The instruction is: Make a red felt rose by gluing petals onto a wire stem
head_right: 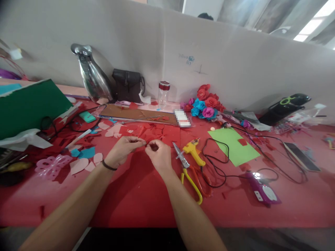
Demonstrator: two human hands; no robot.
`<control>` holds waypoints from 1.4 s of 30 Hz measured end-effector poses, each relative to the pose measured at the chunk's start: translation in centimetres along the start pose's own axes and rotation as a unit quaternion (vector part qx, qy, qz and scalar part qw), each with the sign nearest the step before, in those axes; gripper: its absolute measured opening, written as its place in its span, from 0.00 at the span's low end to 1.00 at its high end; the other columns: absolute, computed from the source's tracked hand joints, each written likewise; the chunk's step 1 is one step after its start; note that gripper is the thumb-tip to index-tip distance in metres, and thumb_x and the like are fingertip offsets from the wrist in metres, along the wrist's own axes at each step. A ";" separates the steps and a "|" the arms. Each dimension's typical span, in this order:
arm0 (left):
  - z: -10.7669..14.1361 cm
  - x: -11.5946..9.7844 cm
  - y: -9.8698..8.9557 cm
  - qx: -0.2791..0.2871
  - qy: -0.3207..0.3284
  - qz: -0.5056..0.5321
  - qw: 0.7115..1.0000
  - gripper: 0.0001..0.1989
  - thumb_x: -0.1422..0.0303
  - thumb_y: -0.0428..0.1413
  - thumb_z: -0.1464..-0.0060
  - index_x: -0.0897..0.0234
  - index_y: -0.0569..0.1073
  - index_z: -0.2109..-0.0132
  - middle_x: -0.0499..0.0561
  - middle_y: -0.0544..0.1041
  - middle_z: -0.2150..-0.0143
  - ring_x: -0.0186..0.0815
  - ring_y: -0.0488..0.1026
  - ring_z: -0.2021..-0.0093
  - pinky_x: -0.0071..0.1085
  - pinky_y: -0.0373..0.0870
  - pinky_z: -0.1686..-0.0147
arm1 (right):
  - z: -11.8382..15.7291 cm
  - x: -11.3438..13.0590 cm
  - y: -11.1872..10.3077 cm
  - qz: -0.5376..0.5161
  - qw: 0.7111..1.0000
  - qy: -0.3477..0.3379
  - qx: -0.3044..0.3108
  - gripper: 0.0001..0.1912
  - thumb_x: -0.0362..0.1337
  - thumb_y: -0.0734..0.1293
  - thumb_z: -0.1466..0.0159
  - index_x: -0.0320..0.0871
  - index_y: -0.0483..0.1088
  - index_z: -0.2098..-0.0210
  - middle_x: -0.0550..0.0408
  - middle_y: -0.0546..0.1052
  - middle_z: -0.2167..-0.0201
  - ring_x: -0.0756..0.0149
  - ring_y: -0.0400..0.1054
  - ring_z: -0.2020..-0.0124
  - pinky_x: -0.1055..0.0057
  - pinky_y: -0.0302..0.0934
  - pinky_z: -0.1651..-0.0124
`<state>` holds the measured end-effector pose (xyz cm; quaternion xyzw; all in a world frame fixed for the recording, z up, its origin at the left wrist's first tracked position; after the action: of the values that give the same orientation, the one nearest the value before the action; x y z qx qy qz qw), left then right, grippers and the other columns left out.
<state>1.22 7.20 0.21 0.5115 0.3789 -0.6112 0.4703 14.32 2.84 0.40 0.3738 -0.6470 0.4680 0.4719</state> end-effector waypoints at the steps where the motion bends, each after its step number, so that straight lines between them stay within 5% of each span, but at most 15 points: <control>1: 0.0 0.0 0.1 0.002 0.001 -0.004 1.000 0.02 0.71 0.61 0.64 0.64 0.77 0.78 0.47 0.74 0.80 0.29 0.67 0.77 0.27 0.63 0.72 | 0.0 0.1 0.0 0.004 1.000 -0.002 -0.001 0.05 0.37 0.64 0.50 0.43 0.69 0.75 0.57 0.75 0.77 0.66 0.69 0.74 0.71 0.61 0.68; 26: -0.2 -0.1 0.2 0.012 0.010 -0.021 1.000 0.02 0.74 0.58 0.64 0.65 0.76 0.78 0.46 0.76 0.78 0.29 0.69 0.75 0.26 0.66 0.67 | -0.2 -0.4 -0.1 -0.046 0.999 0.012 -0.004 0.05 0.37 0.64 0.51 0.42 0.71 0.76 0.59 0.74 0.79 0.68 0.67 0.76 0.73 0.60 0.69; 42: -0.2 0.2 -0.1 -0.003 -0.003 -0.002 1.000 0.03 0.71 0.61 0.63 0.66 0.78 0.76 0.50 0.79 0.76 0.32 0.72 0.73 0.27 0.68 0.69 | -0.4 -1.6 0.4 -0.172 0.983 0.069 -0.003 0.05 0.36 0.68 0.54 0.42 0.72 0.77 0.58 0.75 0.79 0.69 0.66 0.76 0.72 0.60 0.67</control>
<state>1.17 7.35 -0.05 0.5075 0.3798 -0.6126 0.4721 14.51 3.42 -1.14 0.4449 -0.5400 0.4031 0.5899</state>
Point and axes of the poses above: each hand's wrist, its own z-axis away from the middle knuckle, its own y-axis out of the palm, x = y × z, the point moved 9 cm from there along -z, towards the middle knuckle
